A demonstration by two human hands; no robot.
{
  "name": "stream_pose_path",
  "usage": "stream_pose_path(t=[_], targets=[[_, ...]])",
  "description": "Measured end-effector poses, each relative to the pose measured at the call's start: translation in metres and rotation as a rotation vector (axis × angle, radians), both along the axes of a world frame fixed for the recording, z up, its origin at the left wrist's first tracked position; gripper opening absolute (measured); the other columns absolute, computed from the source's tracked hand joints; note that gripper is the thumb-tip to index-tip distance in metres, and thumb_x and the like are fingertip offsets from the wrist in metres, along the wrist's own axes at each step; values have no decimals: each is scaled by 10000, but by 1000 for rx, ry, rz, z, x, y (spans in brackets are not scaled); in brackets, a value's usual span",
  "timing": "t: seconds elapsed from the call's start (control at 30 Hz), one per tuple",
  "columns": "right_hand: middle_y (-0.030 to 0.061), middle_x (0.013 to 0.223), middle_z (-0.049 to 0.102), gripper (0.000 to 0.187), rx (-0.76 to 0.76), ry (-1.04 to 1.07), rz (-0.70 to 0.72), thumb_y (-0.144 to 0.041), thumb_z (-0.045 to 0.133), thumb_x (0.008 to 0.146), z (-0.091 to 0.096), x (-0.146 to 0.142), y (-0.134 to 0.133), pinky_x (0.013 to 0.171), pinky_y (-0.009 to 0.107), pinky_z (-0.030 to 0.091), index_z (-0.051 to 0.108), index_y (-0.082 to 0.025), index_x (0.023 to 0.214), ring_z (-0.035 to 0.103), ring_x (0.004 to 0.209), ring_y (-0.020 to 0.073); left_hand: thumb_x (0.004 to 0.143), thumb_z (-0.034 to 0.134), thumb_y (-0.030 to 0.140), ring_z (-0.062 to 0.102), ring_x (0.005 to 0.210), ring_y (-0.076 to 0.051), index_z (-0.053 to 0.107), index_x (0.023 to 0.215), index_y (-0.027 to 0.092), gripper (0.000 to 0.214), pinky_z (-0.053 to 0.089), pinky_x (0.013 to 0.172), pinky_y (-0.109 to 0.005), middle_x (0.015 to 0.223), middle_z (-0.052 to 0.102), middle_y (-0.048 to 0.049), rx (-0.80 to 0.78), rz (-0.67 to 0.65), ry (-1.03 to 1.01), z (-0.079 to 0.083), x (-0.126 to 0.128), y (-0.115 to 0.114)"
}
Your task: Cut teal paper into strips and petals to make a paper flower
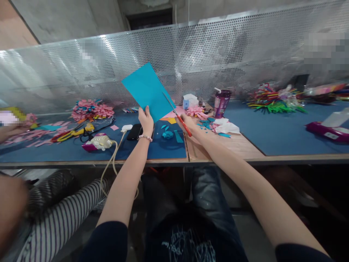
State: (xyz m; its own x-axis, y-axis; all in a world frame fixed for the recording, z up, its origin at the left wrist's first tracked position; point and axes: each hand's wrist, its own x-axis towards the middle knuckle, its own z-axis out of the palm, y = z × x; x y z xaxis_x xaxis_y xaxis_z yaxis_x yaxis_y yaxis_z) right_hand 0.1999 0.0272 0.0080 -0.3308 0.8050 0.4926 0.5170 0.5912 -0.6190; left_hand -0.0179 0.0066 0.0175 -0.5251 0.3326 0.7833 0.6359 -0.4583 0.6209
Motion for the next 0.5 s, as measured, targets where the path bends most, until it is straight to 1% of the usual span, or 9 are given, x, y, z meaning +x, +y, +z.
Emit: stream_pose_path(t=[0.13,0.27,0.4,0.5], targets=[[-5,668,524,337,4,11,12,-503,491,866,0,0,0,585,257,322,400,-213,719,508,642,146,917,324,632,453,647,-178,354,728,233,443,410,716,-357,677,390,2,-7,-1,30,1,1,-3],[-4,710,542,362,-62,25,0,-543,562,811,0,-2,-3,604,256,338,438,-206,761,515,679,151,919,318,634,510,733,-197,420,781,221,446,426,769,-365,739,460,-29,12,-10,32,2,1,-3],[10,767,556,376,-138,28,29,-560,566,803,0,-3,-4,616,262,347,473,-197,825,515,708,153,933,328,600,540,795,-209,474,846,213,424,434,811,-372,794,512,-52,27,-17,52,2,2,-2],[-3,747,530,364,-176,57,64,-540,579,802,0,-1,-1,603,261,343,463,-196,829,481,679,137,933,350,587,517,730,-195,470,812,213,411,434,768,-361,739,476,-31,15,-20,56,2,3,-3]])
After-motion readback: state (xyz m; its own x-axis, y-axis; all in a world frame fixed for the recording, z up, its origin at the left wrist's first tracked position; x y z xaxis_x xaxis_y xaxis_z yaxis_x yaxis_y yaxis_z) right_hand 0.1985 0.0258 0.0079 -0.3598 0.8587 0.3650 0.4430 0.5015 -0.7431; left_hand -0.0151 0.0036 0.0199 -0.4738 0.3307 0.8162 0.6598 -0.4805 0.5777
